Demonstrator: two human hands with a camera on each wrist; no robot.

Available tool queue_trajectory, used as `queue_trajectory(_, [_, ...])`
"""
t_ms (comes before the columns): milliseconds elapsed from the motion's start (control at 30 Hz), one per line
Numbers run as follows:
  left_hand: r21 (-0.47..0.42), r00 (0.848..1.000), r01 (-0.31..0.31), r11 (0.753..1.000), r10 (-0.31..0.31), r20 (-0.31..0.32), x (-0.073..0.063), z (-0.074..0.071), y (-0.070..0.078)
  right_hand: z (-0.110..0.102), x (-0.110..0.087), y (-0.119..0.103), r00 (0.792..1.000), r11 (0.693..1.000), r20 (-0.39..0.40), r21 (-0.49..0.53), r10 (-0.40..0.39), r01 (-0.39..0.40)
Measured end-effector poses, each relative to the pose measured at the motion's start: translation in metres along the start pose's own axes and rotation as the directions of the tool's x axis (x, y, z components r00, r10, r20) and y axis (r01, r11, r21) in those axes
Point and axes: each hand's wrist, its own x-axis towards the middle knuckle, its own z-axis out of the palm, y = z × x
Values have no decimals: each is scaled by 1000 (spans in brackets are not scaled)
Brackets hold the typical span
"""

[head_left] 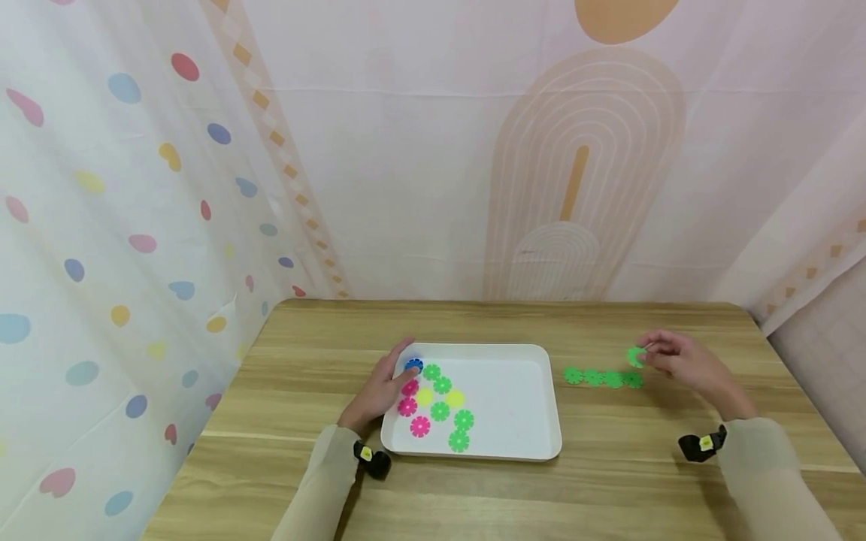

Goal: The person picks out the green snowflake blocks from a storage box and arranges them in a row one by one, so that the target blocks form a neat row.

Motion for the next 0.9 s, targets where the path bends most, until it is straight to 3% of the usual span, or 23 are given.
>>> queue_trajectory(433, [12,1000,-3,1000,3,-4,0,1,0,-10,-14,26,996,994,-19,-57,87,-88])
queue_trajectory(900, [-14,1000,8,1000,-9,-8,0,1,-1,-7,-11,44,985,980,-4,-97,172,-172])
